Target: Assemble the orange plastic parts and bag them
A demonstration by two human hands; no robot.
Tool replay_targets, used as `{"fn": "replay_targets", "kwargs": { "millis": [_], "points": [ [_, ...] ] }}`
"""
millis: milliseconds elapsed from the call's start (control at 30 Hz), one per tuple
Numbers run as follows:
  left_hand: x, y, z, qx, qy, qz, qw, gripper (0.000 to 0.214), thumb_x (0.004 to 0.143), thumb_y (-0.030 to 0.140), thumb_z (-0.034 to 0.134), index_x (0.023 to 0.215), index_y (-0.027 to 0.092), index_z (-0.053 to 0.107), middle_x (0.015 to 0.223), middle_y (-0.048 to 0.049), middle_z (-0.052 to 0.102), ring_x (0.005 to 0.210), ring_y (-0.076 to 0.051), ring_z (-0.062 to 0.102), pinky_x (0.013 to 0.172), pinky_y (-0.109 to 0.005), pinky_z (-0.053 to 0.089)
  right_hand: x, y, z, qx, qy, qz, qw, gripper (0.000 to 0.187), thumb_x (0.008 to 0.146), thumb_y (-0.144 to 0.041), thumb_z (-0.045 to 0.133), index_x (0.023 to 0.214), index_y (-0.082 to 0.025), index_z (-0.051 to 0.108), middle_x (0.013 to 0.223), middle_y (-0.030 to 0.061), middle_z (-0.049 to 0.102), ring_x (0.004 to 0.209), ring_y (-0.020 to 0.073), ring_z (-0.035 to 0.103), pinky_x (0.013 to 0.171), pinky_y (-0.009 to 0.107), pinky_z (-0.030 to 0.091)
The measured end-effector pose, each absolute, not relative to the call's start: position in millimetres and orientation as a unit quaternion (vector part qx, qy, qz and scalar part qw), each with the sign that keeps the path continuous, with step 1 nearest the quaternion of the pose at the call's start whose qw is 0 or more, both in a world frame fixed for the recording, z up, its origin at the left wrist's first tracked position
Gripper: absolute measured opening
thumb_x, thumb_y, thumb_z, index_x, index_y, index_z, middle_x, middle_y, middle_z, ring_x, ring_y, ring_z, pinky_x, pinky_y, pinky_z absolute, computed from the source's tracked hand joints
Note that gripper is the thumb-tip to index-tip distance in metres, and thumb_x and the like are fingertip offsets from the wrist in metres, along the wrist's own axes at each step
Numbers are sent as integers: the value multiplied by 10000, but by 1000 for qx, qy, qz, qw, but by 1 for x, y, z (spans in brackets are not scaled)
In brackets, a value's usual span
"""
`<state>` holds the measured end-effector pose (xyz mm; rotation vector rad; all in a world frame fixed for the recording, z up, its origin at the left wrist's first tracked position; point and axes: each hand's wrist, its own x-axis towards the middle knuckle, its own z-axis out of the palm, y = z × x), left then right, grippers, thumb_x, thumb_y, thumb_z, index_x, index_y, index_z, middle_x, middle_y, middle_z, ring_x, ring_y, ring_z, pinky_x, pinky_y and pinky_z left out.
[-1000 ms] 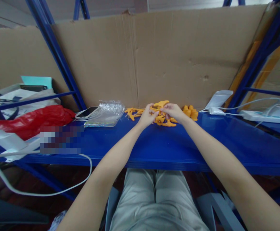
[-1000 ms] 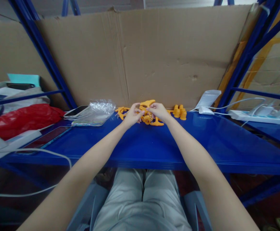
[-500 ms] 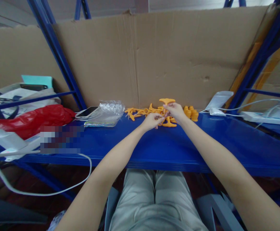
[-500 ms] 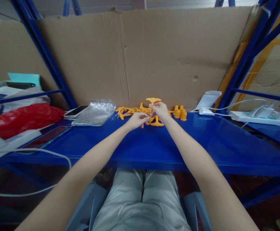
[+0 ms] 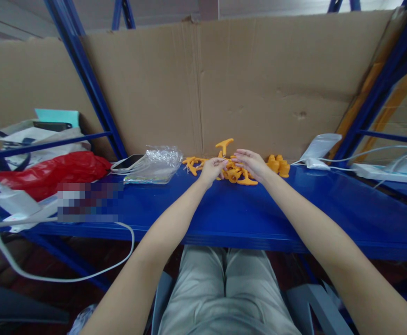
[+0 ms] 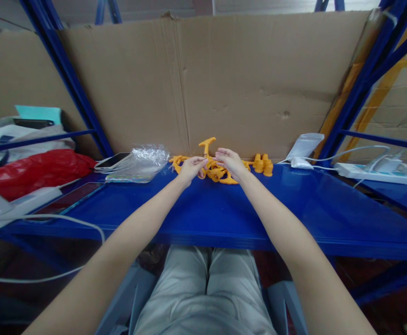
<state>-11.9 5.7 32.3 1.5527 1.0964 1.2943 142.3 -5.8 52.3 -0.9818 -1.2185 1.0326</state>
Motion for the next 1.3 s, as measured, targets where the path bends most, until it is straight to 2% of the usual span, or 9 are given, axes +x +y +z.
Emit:
{"fn": "replay_targets", "kwargs": {
  "millis": [133,267,433,567,667,733,967,1167,1300],
  "points": [
    [-32,19,31,562,498,532,391,60,943,162,582,907,128,615,572,52,613,329,-41,455,413,-171,399,147,1,43,-487,-579,380,532,165,875,-97,611,1024,-161,641,1124,98,721,907,137,715,784,271,584],
    [-53,32,24,525,564,503,391,94,960,149,531,937,135,621,559,42,603,327,-40,437,403,-157,401,151,12,31,-543,-662,246,454,219,858,-95,621,1066,-133,676,1154,121,718,1025,184,693,902,343,557],
    [-65,42,15,487,602,473,420,203,955,308,585,1090,164,631,604,-6,656,354,-59,468,445,-181,469,152,14,16,-531,-800,69,271,330,851,-137,625,1175,-128,689,1244,162,691,1150,262,643,1023,411,482],
    [-66,45,14,475,596,483,432,217,984,303,525,1097,159,641,665,-41,686,362,-51,469,437,-170,469,150,10,12,-490,-857,-38,156,354,851,-175,617,1192,-116,688,1270,186,671,1198,314,602,1054,437,435],
    [-67,46,14,462,594,494,435,223,998,234,469,1142,159,623,776,-71,725,386,-49,501,429,-158,470,151,10,12,-485,-863,-61,129,384,849,-194,621,1224,-133,673,1251,175,680,1177,319,603,1023,433,449],
    [-67,46,14,448,594,509,433,252,977,204,516,1219,176,581,903,-88,745,413,-52,547,436,-161,482,151,9,13,-478,-868,-59,120,378,852,-195,619,1219,-124,670,1239,178,683,1183,316,600,1017,419,450],
    [-67,45,17,414,587,530,450,504,936,126,552,1410,223,413,1206,-143,714,422,-52,605,438,-170,488,148,0,20,-491,-864,-51,102,357,851,-180,633,1195,-91,668,1250,213,674,1192,335,606,1007,426,461],
    [-66,44,17,452,561,512,467,567,940,146,527,1474,267,381,1337,-148,657,490,-65,655,453,-174,503,145,-4,23,-500,-860,-51,88,349,866,-181,631,1199,-81,665,1236,208,675,1198,314,605,1010,389,456],
    [-66,44,17,466,558,499,472,627,934,166,544,1512,293,336,1326,-126,667,531,-77,672,466,-170,507,146,-1,21,-496,-862,-59,84,345,879,-173,607,1208,-89,661,1231,190,682,1193,294,606,1006,375,457]
  ]
}}
